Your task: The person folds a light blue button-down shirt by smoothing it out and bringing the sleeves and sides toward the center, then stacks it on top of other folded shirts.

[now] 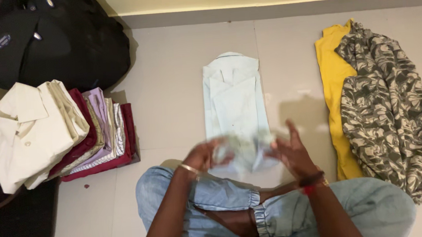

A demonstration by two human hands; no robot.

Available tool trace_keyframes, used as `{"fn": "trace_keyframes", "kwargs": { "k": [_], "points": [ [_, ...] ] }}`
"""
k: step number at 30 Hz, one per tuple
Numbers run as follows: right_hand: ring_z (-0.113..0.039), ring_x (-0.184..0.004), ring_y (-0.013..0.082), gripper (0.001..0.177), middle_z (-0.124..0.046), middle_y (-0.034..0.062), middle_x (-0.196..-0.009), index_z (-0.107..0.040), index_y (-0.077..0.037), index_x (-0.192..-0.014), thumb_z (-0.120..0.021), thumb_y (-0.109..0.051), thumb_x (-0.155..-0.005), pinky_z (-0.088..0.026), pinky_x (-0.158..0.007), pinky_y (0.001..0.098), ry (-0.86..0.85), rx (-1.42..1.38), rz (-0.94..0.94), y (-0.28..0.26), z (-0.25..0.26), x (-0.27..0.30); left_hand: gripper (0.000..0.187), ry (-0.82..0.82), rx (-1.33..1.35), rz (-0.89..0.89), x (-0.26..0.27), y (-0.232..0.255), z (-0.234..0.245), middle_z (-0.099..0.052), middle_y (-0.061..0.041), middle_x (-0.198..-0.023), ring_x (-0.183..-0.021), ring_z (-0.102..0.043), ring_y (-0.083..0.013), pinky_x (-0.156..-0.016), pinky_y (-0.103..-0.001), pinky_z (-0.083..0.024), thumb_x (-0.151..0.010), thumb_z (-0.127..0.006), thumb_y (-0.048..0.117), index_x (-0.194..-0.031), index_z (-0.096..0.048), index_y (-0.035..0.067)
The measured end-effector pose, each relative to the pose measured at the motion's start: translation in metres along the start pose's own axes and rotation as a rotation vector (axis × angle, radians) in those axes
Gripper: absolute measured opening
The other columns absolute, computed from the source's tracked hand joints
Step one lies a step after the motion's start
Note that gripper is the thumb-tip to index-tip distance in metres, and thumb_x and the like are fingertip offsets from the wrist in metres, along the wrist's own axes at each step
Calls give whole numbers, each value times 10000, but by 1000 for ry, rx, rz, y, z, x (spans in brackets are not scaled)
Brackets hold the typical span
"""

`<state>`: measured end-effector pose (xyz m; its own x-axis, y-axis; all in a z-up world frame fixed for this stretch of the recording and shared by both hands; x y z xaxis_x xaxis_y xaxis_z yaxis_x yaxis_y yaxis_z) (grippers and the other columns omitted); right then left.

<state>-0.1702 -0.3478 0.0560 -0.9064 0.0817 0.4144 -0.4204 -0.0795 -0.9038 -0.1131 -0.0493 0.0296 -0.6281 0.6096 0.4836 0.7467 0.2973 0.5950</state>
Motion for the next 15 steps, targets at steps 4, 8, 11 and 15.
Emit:
{"fn": "trace_keyframes", "kwargs": {
  "k": [4, 8, 11, 15],
  "points": [
    [-703, -1033, 198, 796, -690, 89, -1206, -234, -181, -1502, -702, -195, -858, -611, -793, 355, 103, -471, 162, -11, -3, -29, 712, 236, 193, -433, -24, 21, 39, -624, -122, -1382, -1157, -695, -270, -944, -473, -571, -907, -649, 316, -1537, -320, 280],
    [-698, -997, 328, 657, -729, 214, -1094, -517, -17, -1421, -762, -352, -911, -554, -756, 427, 315, 19, -117, 71, 17, -58, 646, 650, -417, -294, -42, -35, 102, -702, -144, -1256, -1079, -668, -249, -864, -428, -549, -861, -777, 284, -1422, -508, 110],
    [-694, -989, 337, 652, -728, 202, -1084, -616, 1, -1281, -797, -489, -891, -543, -853, 431, 423, 608, 16, 97, 16, -74, 540, 846, -869, -280, -46, -60, 115, -764, -157, -1100, -1020, -730, -256, -897, -366, -567, -861, -817, 366, -1233, -627, 23],
    [-689, -852, 363, 542, -719, 184, -911, -698, -1, -1060, -794, -489, -842, -550, -770, 463, 508, 701, 81, 104, 4, -90, 495, 867, -988, -257, -49, -54, 90, -764, -161, -1007, -924, -735, -284, -846, -375, -572, -843, -798, 381, -1152, -673, 15]
  ]
}}
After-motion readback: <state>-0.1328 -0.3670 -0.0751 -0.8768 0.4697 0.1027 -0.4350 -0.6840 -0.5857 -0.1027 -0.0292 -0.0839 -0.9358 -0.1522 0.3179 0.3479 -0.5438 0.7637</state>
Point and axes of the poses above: each hand's wrist, its own x-axis away from the middle knuckle, its own z-axis out of the back of the hand, y = z × x, the point moved 5 cm from there along -x, towards the middle knuckle
